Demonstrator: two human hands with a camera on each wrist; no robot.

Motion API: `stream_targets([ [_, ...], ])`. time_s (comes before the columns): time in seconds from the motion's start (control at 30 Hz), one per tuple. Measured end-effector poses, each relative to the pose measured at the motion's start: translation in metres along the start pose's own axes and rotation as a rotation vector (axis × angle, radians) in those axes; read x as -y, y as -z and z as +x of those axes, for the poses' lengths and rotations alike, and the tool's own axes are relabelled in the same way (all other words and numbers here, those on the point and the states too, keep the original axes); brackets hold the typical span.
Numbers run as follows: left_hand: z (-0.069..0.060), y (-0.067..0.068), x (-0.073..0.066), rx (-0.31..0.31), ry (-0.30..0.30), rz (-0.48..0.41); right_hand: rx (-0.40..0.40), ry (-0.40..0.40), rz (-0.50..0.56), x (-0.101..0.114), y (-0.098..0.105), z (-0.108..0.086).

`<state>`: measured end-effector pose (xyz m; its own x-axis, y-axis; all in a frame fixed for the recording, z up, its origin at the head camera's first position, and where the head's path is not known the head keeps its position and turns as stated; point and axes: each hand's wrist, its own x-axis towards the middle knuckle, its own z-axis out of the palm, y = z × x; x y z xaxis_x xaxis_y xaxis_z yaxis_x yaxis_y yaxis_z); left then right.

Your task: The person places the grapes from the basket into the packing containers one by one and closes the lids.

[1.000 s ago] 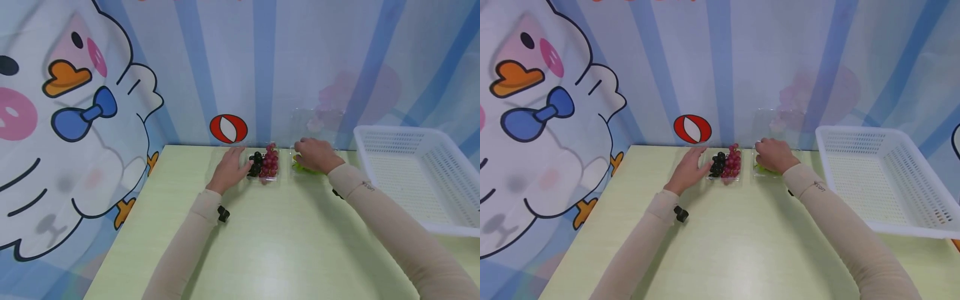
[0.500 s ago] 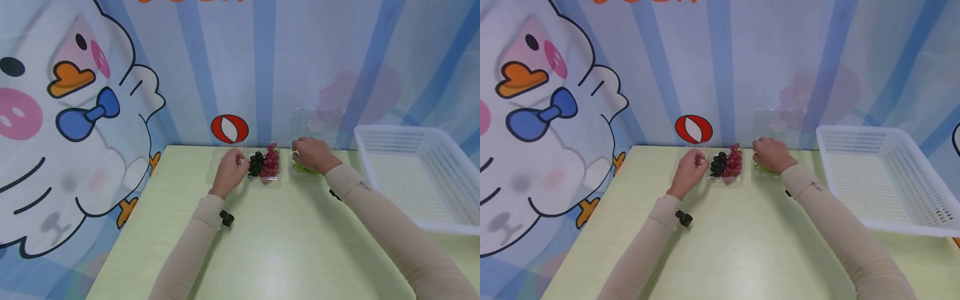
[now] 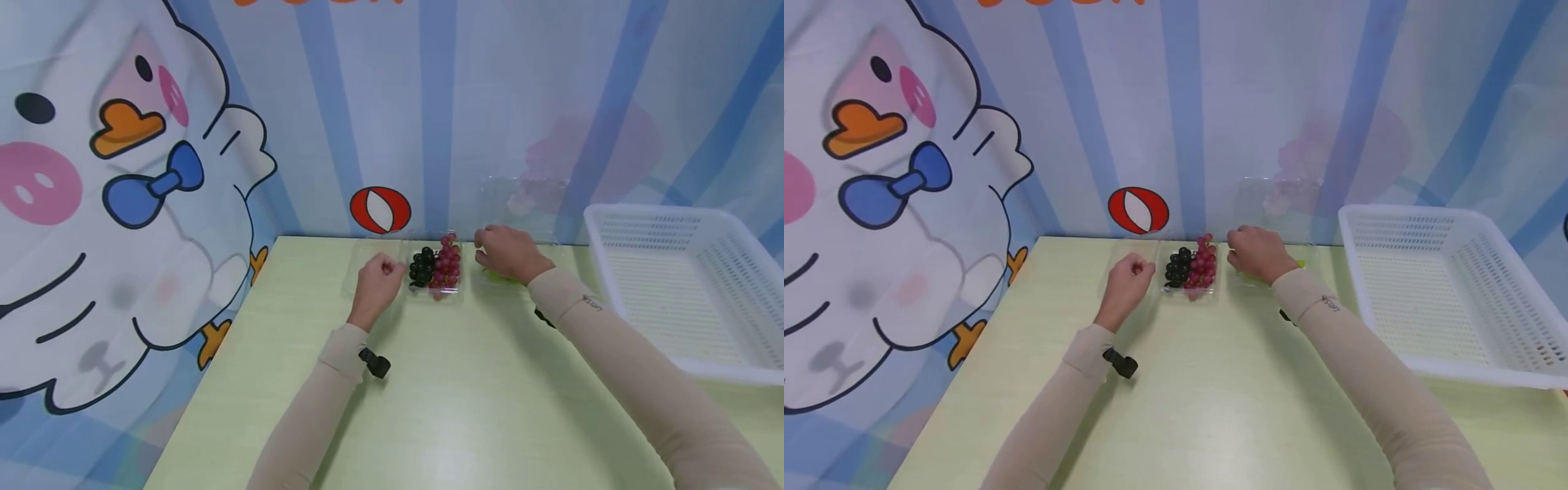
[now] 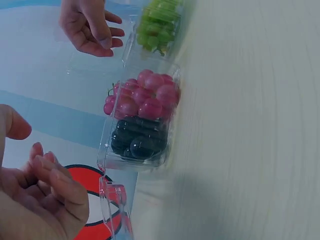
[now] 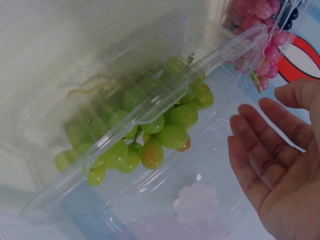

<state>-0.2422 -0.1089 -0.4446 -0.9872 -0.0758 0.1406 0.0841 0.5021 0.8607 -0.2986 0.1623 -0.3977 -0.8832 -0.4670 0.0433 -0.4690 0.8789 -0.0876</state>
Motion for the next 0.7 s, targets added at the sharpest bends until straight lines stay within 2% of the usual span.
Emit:
stream_targets([
  [0.33, -0.003, 0.000, 0.008, 0.114, 0.209, -0.257, -0.029, 0.022, 0.004, 0.001, -0.007, 0.005],
  [0.47, -0.005, 0.002, 0.011, 0.136, 0.271, -0.295, -0.040, 0.012, 0.018, 0.002, -0.010, 0.008],
  [0.7, -0.011, 0.006, 0.018, 0.169, 0.331, -0.335, -0.051, 0.002, 0.047, 0.006, -0.013, 0.011],
])
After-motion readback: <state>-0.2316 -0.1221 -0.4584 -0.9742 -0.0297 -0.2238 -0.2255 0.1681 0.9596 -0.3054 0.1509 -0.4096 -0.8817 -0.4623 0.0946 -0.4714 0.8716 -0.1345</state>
